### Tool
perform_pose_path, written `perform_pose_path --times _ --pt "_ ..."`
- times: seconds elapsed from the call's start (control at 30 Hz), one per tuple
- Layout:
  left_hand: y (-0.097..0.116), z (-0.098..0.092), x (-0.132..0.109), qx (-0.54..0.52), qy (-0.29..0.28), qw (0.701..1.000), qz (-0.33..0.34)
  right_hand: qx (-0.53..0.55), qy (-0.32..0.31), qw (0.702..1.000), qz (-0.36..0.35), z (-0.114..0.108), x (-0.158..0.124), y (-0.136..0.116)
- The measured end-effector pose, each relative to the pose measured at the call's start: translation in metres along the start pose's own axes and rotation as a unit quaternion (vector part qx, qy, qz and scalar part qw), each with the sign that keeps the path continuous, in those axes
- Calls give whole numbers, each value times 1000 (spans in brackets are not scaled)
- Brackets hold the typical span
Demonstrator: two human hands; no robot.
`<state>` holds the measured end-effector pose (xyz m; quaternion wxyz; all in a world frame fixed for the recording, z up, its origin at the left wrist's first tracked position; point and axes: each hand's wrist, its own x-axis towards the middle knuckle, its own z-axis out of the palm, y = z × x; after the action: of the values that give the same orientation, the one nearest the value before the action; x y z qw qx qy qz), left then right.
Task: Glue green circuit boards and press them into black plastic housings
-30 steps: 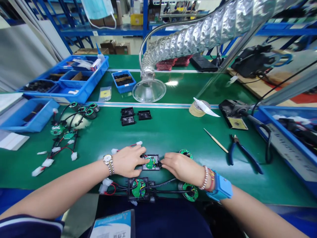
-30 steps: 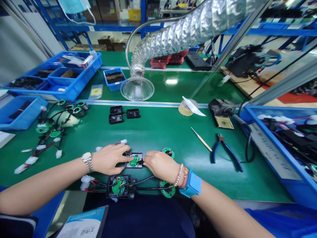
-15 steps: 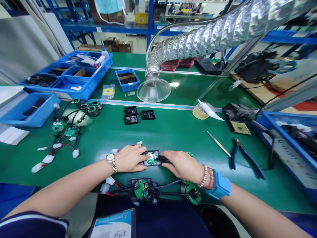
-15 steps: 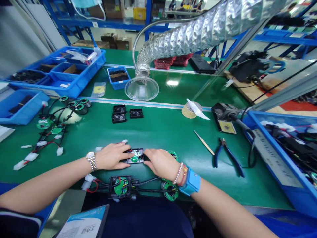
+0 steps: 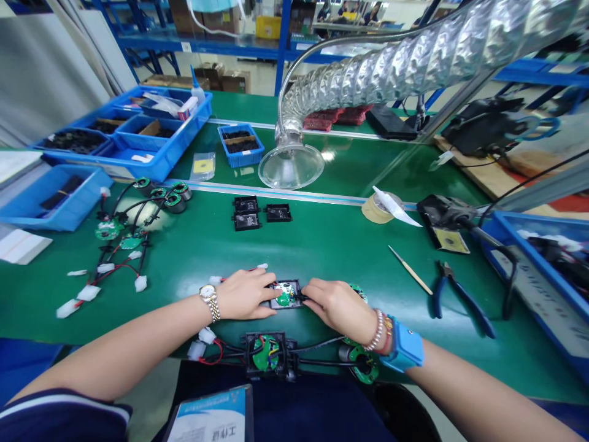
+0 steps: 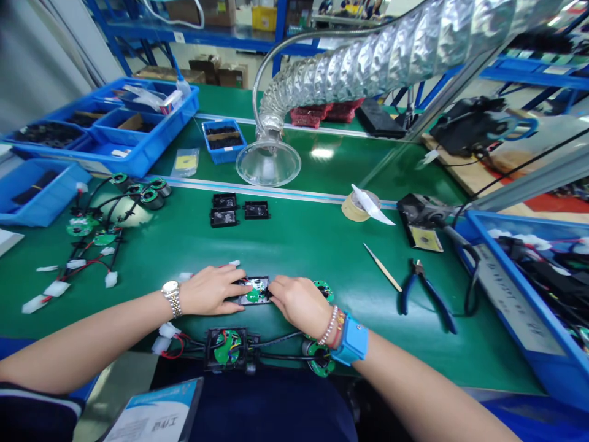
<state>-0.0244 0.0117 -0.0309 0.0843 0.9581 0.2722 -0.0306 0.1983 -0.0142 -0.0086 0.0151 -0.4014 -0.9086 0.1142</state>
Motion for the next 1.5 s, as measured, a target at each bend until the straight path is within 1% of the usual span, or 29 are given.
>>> perform_pose_path --times 0.1,0.2,0.3,0.37,0.4,0.5,0.6,0.77,0.87,0.97,1.07,1.13,1.2,1.27,1.4,1.47,1.5 --pt "0 -1 0 6 -8 1000 1 -4 -18 1000 11 -4 1 -1" --pt "1 -2 0 9 -15 1000 -1 50 -75 995 45 -10 6 4" --pt "1 -2 1 10 -16 1000 -3 90 -144 982 88 -14 12 10" --pt "1 -2 1 8 -14 1000 -3 116 -167 974 104 -15 16 12" --pt "1 -2 1 7 -12 1000 -4 134 -168 971 106 -15 17 12" --pt "1 -3 1 7 -13 1000 -3 170 -143 969 107 -15 17 10" --pt "1 -4 2 6 -19 1000 2 168 -95 977 93 -13 14 5" --pt "1 -6 2 8 -24 1000 6 139 -14 990 33 -3 8 -2" --pt "1 -6 2 9 -23 1000 8 116 18 993 0 2 6 -1" --pt "0 -5 2 8 -21 1000 8 141 12 990 -3 -1 4 7" --pt "0 -5 2 9 -14 1000 9 153 -26 988 13 -6 4 15" --pt "0 -4 2 8 -11 1000 9 137 -51 989 2 -8 4 17" --pt "0 -4 2 6 -11 1000 10 117 -59 991 -24 -6 4 17" --pt "-1 -3 2 4 -14 1000 12 86 -37 995 -38 -2 4 15" --pt "-1 -2 1 8 -20 1000 15 21 38 998 -52 11 1 14" --pt "-2 -2 1 9 -22 1000 14 1 54 997 -51 16 0 16" --pt "-2 -1 1 8 -23 1000 14 -7 53 997 -48 17 0 17"
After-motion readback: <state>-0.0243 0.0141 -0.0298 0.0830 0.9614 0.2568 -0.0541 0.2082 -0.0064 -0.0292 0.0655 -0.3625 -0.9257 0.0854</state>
